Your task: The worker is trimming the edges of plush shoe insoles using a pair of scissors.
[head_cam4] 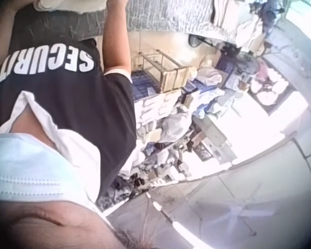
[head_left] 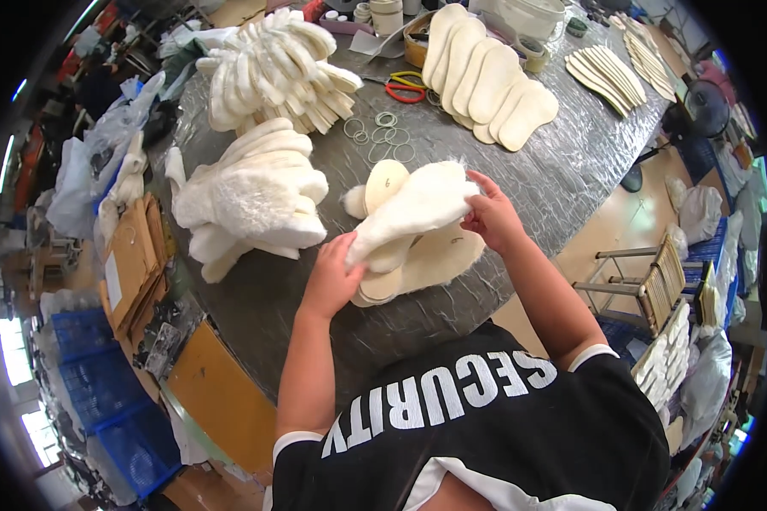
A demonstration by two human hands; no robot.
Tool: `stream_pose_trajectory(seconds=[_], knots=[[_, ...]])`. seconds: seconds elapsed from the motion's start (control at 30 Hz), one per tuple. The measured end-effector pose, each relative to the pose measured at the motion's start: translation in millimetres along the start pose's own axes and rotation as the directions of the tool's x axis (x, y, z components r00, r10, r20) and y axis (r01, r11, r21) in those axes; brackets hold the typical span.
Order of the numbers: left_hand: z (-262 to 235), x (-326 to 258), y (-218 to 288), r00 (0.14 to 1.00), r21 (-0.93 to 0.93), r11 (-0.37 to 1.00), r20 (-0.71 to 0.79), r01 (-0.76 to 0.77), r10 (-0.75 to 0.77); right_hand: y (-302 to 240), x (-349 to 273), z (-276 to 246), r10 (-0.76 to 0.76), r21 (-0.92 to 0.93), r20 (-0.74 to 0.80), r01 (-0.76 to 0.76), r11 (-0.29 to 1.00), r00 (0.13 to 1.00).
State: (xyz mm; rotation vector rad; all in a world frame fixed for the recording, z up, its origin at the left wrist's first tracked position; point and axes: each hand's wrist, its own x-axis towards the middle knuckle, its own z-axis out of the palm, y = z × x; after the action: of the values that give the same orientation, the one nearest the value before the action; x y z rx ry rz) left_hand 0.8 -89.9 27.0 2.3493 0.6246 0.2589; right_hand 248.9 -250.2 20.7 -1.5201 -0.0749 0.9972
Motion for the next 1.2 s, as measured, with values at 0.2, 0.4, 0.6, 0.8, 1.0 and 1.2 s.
stream_pose_trajectory(seconds=[0.2, 0.4, 0.6, 0.8, 1.0, 1.2], knots=[[-16, -28, 42, 0.920, -0.724, 0.570, 0.270, 0.388, -0.283, -25, -26, -51, -0.130, -0.130, 0.408, 0.198, 0.972, 0.904], [50, -38, 80, 0.849, -0.860, 0.149, 0.429, 0.489, -0.308, 2, -9, -129, -0.106, -0.447, 0.245, 0.209, 0.870, 0.964], [118, -20, 120, 0.872, -0.755, 0.537, 0.092, 0.376, -0.480, 8, 8, -191, -0.100, -0.303, 0.173, 0.149, 0.941, 0.980], [142, -1, 155, 0.874, -0.707, 0.670, -0.157, 0.224, -0.459, 12, 24, -216, -0.143, -0.278, 0.131, 0.175, 0.944, 0.981], [132, 1, 167, 0.877, -0.365, 0.867, -0.212, 0.339, -0.432, 15, 24, -239, -0.129, -0.035, 0.171, 0.136, 0.990, 0.977], [127, -4, 161, 0.894, -0.513, 0.797, -0.118, 0.318, -0.433, -3, -8, -200, -0.553, -0.645, 0.368, 0.634, 0.426, 0.747]])
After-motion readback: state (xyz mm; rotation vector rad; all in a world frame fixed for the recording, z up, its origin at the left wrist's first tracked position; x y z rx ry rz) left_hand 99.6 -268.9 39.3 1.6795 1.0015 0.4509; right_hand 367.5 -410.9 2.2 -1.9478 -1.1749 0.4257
